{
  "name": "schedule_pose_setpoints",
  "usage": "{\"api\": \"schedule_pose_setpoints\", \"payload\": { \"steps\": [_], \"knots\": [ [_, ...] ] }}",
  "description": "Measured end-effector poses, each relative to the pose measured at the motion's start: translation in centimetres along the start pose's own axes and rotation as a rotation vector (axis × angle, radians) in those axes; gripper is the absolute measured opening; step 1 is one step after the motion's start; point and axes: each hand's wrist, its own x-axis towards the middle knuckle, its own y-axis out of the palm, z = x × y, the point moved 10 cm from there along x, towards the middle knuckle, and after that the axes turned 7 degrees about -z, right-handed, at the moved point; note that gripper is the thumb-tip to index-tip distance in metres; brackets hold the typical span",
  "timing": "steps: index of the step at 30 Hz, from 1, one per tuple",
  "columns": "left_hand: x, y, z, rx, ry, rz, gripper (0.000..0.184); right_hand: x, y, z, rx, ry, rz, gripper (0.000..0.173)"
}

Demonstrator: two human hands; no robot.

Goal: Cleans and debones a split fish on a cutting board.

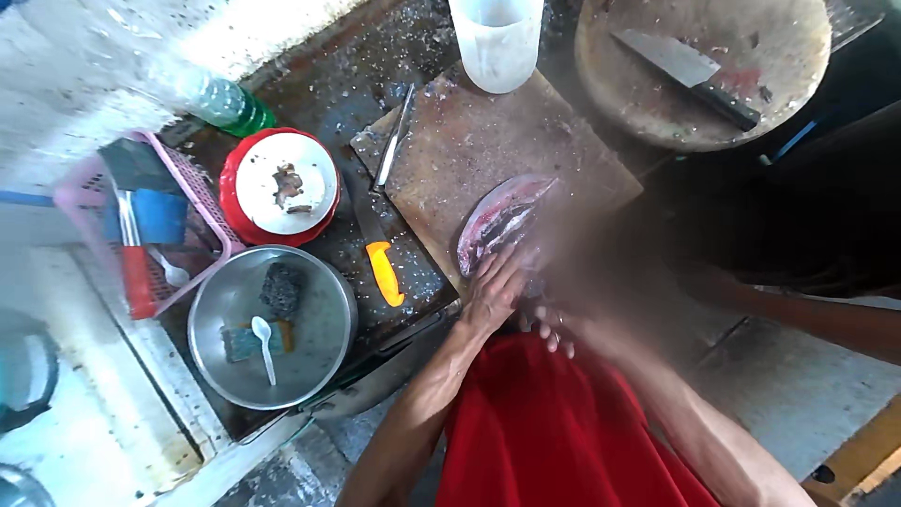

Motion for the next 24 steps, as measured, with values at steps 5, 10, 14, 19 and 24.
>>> {"api": "schedule_pose_setpoints", "payload": {
  "steps": [5, 10, 14, 19, 24],
  "knots": [
    [0.0, 0.1, 0.1, -0.008, -0.006, 0.007, 0.017, 0.3, 0.5, 0.2, -0.058, -0.061, -0.012, 0.029],
    [0.1, 0.2, 0.3, -0.002, 0.004, 0.002, 0.02, 0.2, 0.2, -0.3, -0.082, -0.027, -0.016, 0.031],
    [0.1, 0.1, 0.4, -0.001, 0.018, -0.007, 0.02, 0.3, 0.8, 0.1, -0.035, -0.077, 0.024, 0.03],
    [0.0, -0.1, 0.5, -0.019, 0.025, -0.014, 0.019, -0.2, 0.7, 0.2, 0.005, -0.029, 0.019, 0.031],
    [0.2, -0.3, 0.4, -0.005, 0.031, -0.002, 0.02, -0.2, 1.3, 0.2, -0.04, -0.057, 0.042, 0.029]
  ]
}}
